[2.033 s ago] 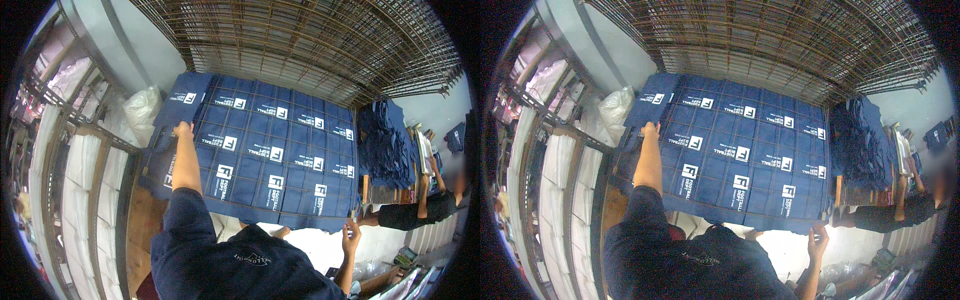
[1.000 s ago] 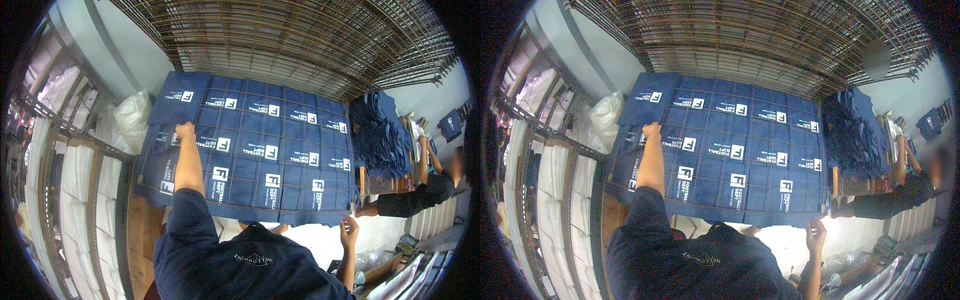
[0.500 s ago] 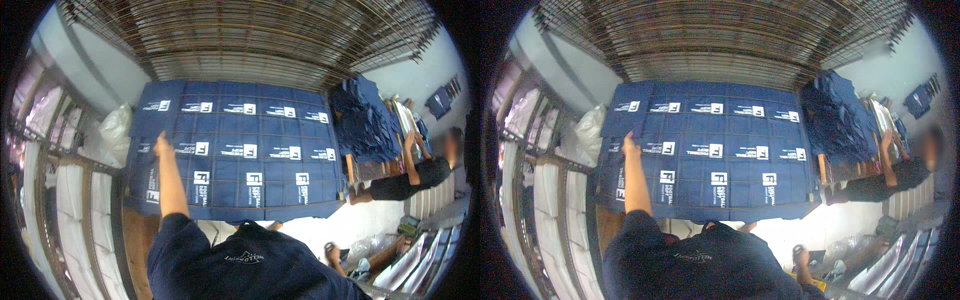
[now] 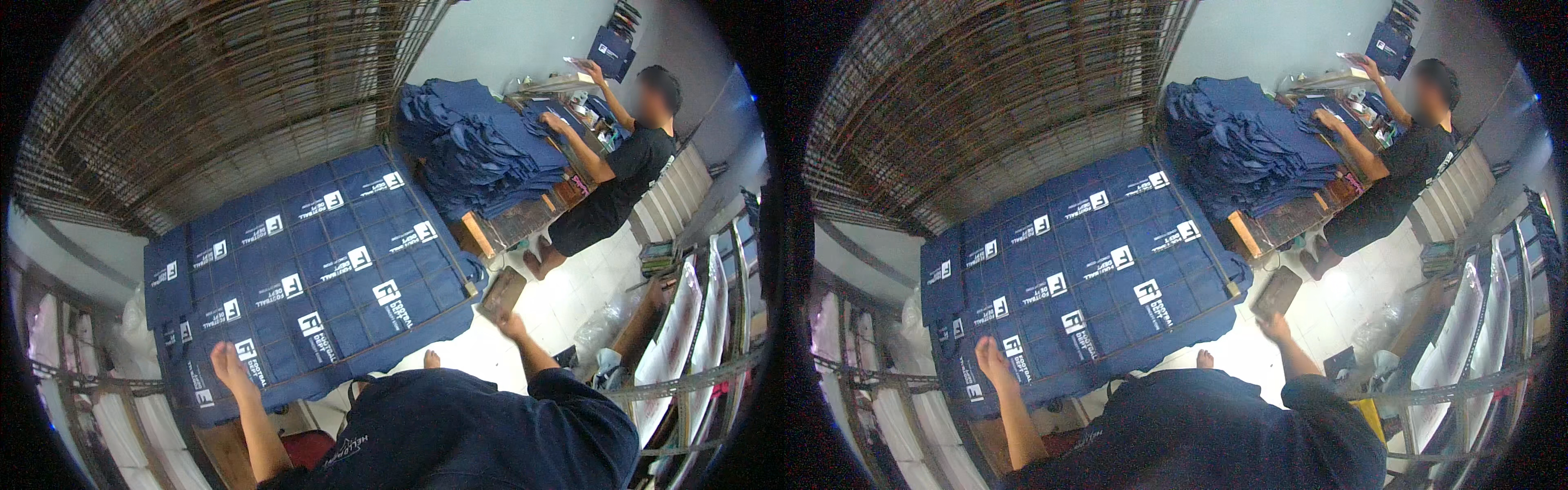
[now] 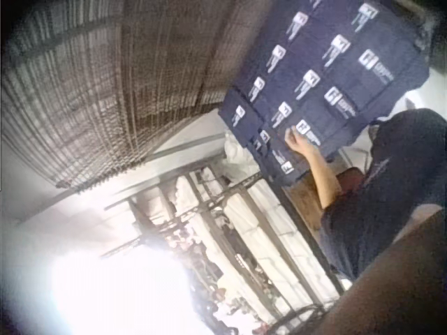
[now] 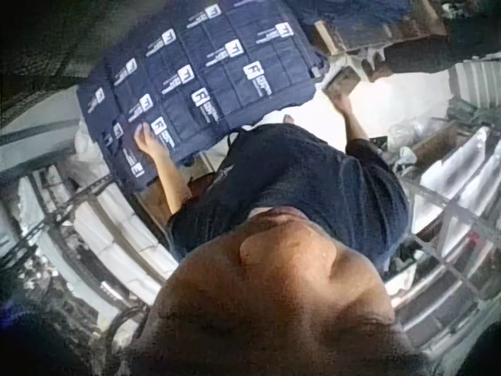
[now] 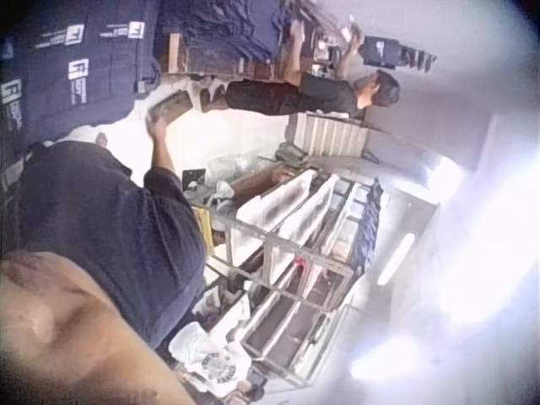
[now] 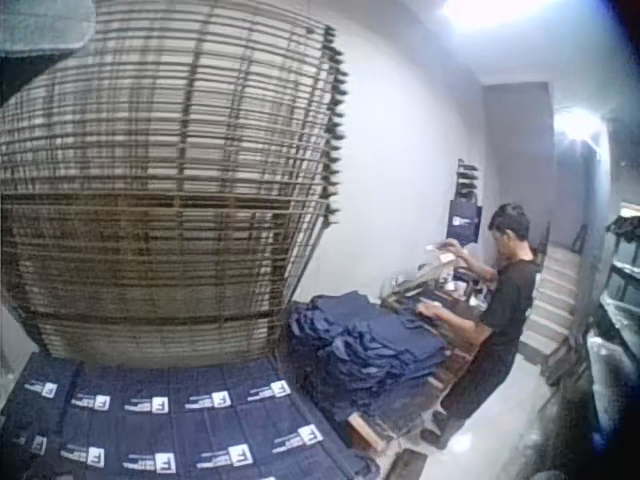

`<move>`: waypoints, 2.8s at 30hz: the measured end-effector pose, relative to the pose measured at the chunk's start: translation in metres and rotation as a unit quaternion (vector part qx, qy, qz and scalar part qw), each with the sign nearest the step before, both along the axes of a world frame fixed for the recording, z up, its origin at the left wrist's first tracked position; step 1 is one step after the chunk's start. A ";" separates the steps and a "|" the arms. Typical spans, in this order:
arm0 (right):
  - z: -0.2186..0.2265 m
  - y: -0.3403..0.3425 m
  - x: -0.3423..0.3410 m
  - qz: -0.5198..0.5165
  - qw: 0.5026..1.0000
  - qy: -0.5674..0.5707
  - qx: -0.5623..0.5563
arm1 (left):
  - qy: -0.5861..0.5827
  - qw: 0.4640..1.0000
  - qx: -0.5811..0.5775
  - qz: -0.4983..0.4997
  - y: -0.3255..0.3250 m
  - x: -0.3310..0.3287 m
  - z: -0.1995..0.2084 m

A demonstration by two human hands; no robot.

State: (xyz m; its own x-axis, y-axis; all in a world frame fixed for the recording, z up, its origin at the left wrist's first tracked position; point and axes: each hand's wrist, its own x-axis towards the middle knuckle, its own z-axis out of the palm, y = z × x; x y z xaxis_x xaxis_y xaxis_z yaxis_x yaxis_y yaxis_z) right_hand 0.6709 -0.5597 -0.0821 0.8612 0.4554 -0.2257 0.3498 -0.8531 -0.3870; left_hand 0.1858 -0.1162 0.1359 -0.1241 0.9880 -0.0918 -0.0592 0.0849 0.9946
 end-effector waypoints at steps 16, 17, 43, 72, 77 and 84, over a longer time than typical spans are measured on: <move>0.244 0.178 0.313 -0.228 0.485 0.378 0.755 | -0.005 0.987 -0.157 -0.045 -0.239 0.118 -0.055; 0.249 0.189 0.314 -0.227 0.464 0.394 0.760 | -0.011 0.987 -0.152 -0.055 -0.247 0.122 -0.052; 0.432 0.199 0.003 0.169 0.612 0.297 0.714 | -0.420 0.585 -0.271 -0.639 -0.220 0.246 0.056; 0.298 0.380 -0.214 0.282 0.879 0.322 0.212 | -0.135 0.964 -0.075 -0.217 -0.005 -0.010 0.006; 0.234 0.417 -0.248 0.206 0.844 0.407 0.280 | -0.069 0.970 -0.067 -0.222 0.048 -0.036 -0.014; 0.186 0.504 -0.304 0.178 0.767 0.530 0.314 | 0.004 0.985 0.024 -0.172 0.134 -0.092 -0.008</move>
State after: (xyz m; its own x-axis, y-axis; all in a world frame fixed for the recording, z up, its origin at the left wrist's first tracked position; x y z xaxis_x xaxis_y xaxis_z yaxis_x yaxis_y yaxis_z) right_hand 0.3672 -0.0558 0.1038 0.1410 0.9249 -0.3532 -0.2784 -0.3053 -0.9107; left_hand 0.0938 0.0175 0.1283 0.2185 0.9748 -0.0446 -0.0271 0.0518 0.9983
